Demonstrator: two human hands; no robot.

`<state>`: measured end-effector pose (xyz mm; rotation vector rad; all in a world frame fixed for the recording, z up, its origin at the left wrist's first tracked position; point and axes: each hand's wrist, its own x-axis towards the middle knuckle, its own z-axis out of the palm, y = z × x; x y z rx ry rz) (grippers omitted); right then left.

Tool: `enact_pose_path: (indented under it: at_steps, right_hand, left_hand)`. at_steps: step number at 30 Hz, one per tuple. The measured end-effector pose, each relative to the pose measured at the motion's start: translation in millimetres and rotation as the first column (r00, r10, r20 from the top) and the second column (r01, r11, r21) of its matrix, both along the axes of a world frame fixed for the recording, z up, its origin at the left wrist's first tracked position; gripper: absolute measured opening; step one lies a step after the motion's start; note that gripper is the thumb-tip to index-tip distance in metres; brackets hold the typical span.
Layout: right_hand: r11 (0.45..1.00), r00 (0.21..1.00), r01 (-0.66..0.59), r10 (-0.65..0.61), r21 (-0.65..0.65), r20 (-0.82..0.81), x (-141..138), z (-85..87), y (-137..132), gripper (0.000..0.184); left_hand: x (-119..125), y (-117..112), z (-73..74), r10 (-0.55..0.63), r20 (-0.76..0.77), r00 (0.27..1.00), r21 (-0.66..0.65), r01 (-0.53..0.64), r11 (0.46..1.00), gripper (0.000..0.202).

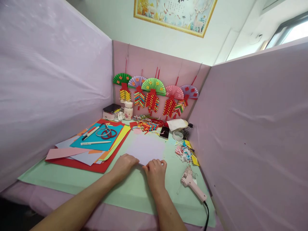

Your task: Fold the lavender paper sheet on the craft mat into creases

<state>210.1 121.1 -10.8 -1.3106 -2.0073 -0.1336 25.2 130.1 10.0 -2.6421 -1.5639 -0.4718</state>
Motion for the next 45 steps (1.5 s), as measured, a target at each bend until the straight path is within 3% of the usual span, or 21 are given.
enact_pose_path:
  at_steps: [3,9,19,30,37,45]
  right_hand:
    - [1.0,1.0,0.008,-0.008,-0.01,0.004,3,0.5,0,0.024]
    - [0.999,0.999,-0.032,0.031,-0.036,-0.006,2,1.9,1,0.014]
    - [1.0,0.999,0.03,-0.03,-0.003,-0.021,8,1.7,1,0.023]
    - [1.0,0.999,-0.025,0.025,-0.018,-0.021,10,-0.4,0,0.023]
    - [1.0,1.0,0.008,-0.007,0.012,-0.025,12,-1.3,2,0.02]
    - [1.0,0.991,0.003,-0.006,-0.021,-0.135,13,1.3,1,0.024]
  left_hand:
    - [-4,0,2.2,0.014,0.009,1.0,-0.023,-0.014,1.0,0.016]
    - [-11,1,2.7,0.042,0.022,0.999,-0.015,-0.041,0.999,0.018]
    - [-22,8,-8.8,0.047,0.128,0.991,0.009,-0.049,0.999,0.023]
    - [-29,12,-4.1,0.096,0.115,0.989,-0.008,-0.096,0.995,0.024]
    - [-30,13,-5.7,0.087,0.145,0.986,0.007,-0.089,0.996,0.025]
    - [-32,14,-4.3,0.095,0.168,0.981,0.005,-0.097,0.995,0.024]
